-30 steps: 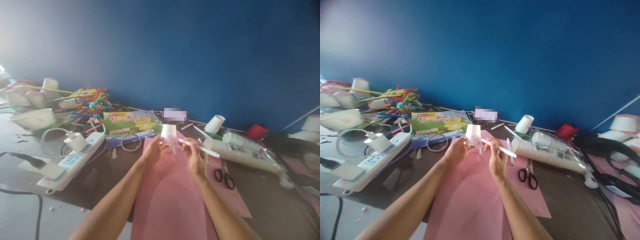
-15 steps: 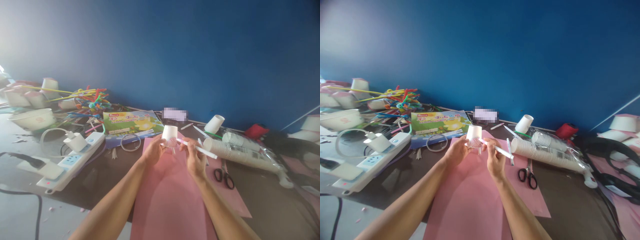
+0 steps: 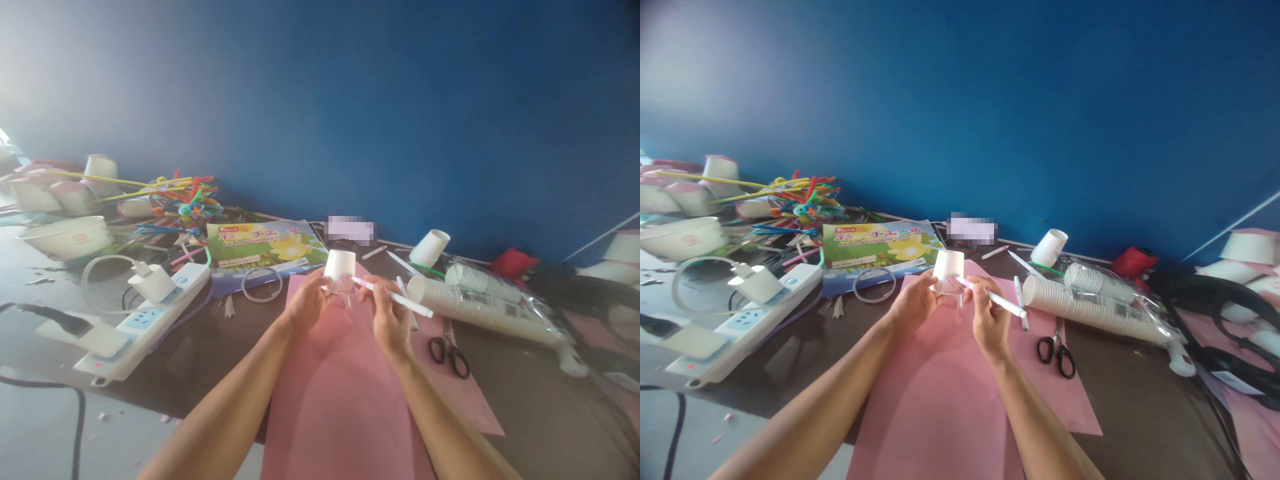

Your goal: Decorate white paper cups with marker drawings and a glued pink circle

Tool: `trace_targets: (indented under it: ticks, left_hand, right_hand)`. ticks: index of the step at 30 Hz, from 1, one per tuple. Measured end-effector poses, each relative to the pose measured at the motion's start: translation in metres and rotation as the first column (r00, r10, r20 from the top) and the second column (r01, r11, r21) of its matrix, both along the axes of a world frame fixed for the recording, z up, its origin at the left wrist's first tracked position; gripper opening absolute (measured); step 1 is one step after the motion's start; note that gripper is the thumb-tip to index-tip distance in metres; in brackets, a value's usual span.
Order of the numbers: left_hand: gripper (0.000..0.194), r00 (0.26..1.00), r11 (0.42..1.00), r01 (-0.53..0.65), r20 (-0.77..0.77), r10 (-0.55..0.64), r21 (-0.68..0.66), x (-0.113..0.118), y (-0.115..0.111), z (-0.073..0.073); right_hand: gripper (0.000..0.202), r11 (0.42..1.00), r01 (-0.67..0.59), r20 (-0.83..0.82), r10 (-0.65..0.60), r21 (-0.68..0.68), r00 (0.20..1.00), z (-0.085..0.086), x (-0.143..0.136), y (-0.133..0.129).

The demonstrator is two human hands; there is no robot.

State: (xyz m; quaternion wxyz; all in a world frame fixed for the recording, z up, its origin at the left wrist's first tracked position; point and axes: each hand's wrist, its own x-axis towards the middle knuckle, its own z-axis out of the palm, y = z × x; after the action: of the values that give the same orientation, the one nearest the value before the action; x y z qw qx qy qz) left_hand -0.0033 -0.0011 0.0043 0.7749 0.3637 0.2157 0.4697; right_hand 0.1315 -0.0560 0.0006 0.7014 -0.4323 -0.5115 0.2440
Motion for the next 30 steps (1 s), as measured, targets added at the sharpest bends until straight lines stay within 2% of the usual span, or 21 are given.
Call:
trace_targets:
  ticks: [7,13,20,30]
  left_hand:
    - [0.037,0.999,0.997,-0.022,0.041,0.025,-0.076,-0.0019,0.0026,0.0002]
    - [0.023,0.991,0.996,0.006,0.132,0.007,-0.093,-0.0053,0.0032,0.0009]
    - [0.02,0.983,0.994,0.039,0.182,-0.019,-0.103,-0.0073,0.003,0.0007]
    - [0.017,0.979,0.991,0.058,0.2,-0.033,-0.121,-0.0065,0.0052,-0.0024]
  right_hand:
    - [0.022,1.0,0.01,-0.029,-0.011,-0.019,1.0,-0.0014,0.0,0.0006]
    - [0.021,1.0,0.014,-0.05,-0.015,-0.012,0.999,-0.0024,0.0013,0.0023]
    - [0.024,0.999,0.035,-0.136,-0.036,-0.014,0.99,0.0008,0.0013,0.0013]
    - [0.021,0.999,-0.037,-0.192,0.043,0.035,0.981,0.0065,0.0009,0.0002]
